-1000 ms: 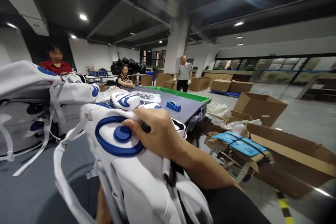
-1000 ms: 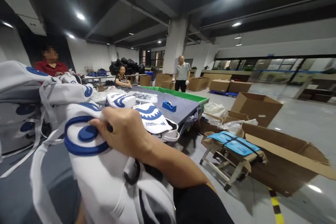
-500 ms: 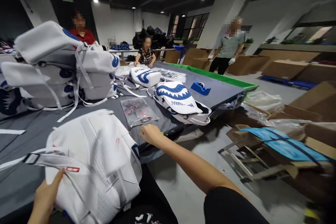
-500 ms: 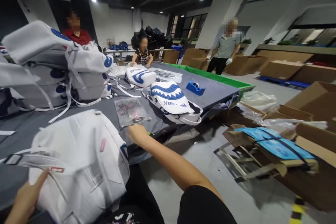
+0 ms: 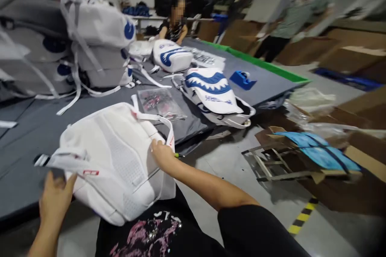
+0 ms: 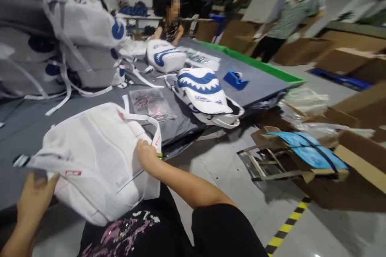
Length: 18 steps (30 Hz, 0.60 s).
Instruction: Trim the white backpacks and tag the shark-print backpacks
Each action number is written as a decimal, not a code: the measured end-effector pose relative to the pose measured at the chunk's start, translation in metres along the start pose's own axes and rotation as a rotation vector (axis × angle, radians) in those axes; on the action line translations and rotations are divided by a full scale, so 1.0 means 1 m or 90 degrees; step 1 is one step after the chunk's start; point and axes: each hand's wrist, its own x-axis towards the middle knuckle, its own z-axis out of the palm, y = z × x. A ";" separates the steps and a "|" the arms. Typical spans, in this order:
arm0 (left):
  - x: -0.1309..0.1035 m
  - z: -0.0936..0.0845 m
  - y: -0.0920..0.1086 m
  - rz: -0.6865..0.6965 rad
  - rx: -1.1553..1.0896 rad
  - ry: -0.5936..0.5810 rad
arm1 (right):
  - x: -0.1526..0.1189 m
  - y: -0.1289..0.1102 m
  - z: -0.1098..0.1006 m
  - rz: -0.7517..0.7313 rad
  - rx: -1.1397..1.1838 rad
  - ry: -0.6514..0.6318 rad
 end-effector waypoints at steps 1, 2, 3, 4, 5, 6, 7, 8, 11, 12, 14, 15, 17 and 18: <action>0.001 -0.003 0.006 -0.039 0.016 0.087 | -0.001 0.008 0.005 0.017 0.001 -0.005; 0.005 -0.005 0.016 -0.037 0.022 0.147 | -0.001 0.015 0.008 0.037 0.008 0.000; 0.010 -0.005 0.030 0.006 0.015 0.187 | -0.001 0.019 0.010 0.059 0.023 0.014; 0.017 -0.001 0.048 0.120 -0.016 0.191 | 0.000 0.022 0.011 0.083 0.040 0.033; 0.024 0.006 0.070 0.253 -0.065 0.163 | 0.002 0.024 0.011 0.108 0.058 0.047; 0.033 0.016 0.093 0.382 -0.108 0.094 | 0.004 0.026 0.010 0.130 0.072 0.048; 0.041 0.029 0.117 0.489 -0.120 0.016 | 0.007 0.028 0.009 0.147 0.080 0.034; 0.051 0.043 0.141 0.558 -0.110 -0.037 | 0.010 0.030 0.008 0.160 0.085 0.011; 0.080 0.086 0.201 0.642 -0.047 -0.165 | 0.017 0.035 0.006 0.169 0.084 -0.036; 0.088 0.097 0.215 0.656 -0.021 -0.203 | 0.016 0.035 0.008 0.163 0.079 -0.035; 0.101 0.107 0.232 0.702 0.020 -0.274 | 0.011 0.033 0.013 0.146 0.069 -0.037; 0.103 0.107 0.236 0.732 0.034 -0.302 | 0.005 0.032 0.017 0.143 0.069 -0.046; 0.102 0.099 0.240 0.777 0.050 -0.340 | -0.008 0.033 0.028 0.148 0.076 -0.074; 0.100 0.094 0.242 0.786 0.060 -0.350 | -0.013 0.038 0.034 0.148 0.082 -0.085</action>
